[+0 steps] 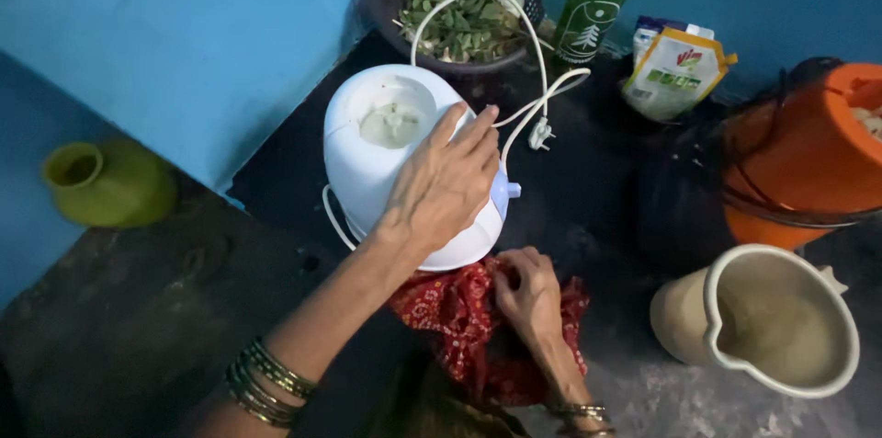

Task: The person wipes the exterior of a white electric appliance with a red patterned cloth. They clean the body, the top opening, and the power cord, then place the cloth on the counter.

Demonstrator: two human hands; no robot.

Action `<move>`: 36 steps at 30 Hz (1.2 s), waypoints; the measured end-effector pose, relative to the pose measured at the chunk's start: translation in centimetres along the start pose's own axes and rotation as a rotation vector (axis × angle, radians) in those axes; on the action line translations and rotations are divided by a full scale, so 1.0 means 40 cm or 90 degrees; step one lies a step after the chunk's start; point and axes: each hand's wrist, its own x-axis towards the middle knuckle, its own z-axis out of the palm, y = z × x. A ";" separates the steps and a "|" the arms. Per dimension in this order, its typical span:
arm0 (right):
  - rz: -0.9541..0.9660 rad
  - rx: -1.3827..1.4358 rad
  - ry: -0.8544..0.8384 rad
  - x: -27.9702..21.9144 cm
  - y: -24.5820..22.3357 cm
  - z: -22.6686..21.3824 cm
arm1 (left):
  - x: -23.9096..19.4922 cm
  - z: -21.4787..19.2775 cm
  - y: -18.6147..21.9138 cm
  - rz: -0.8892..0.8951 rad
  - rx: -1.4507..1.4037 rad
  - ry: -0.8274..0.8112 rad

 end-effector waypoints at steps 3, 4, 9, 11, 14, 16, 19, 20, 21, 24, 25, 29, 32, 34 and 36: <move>0.040 0.281 0.122 0.050 -0.054 -0.044 | 0.008 -0.005 0.005 0.006 0.007 -0.030; 0.024 0.317 0.142 0.076 -0.073 -0.063 | 0.009 -0.006 0.005 0.004 0.006 -0.031; -0.229 0.266 0.195 0.184 -0.141 -0.066 | 0.007 -0.010 -0.005 0.018 0.003 -0.020; -0.244 0.234 0.183 0.181 -0.126 -0.069 | 0.007 -0.009 -0.007 0.016 -0.003 -0.025; -0.185 0.174 0.133 0.156 -0.080 -0.056 | 0.008 -0.002 -0.005 0.015 -0.017 -0.020; -0.165 0.154 0.118 0.149 -0.051 -0.052 | 0.014 0.000 -0.006 0.018 0.000 0.011; -0.202 0.168 0.122 0.149 -0.050 -0.060 | 0.009 0.000 -0.007 0.019 -0.005 0.026; -0.217 0.170 0.119 0.160 -0.059 -0.065 | 0.009 0.001 -0.008 0.017 -0.004 0.019; -0.230 0.170 0.116 0.169 -0.068 -0.075 | 0.010 0.002 -0.007 0.016 -0.006 0.013; -0.286 0.113 0.084 0.189 -0.086 -0.105 | 0.012 0.005 -0.007 0.021 -0.016 -0.002; -0.282 0.115 0.087 0.189 -0.089 -0.107 | 0.011 0.004 -0.009 0.021 -0.018 -0.007; -0.268 0.131 0.103 0.185 -0.095 -0.101 | 0.004 -0.004 -0.010 0.014 -0.026 0.041; -0.293 0.137 0.111 0.190 -0.105 -0.105 | 0.000 -0.002 -0.008 0.007 -0.027 0.054; -0.303 0.130 0.096 0.201 -0.104 -0.119 | 0.007 0.005 -0.004 0.007 -0.043 0.037; -0.300 0.126 0.060 0.209 -0.100 -0.125 | 0.007 0.006 -0.004 0.012 -0.054 0.026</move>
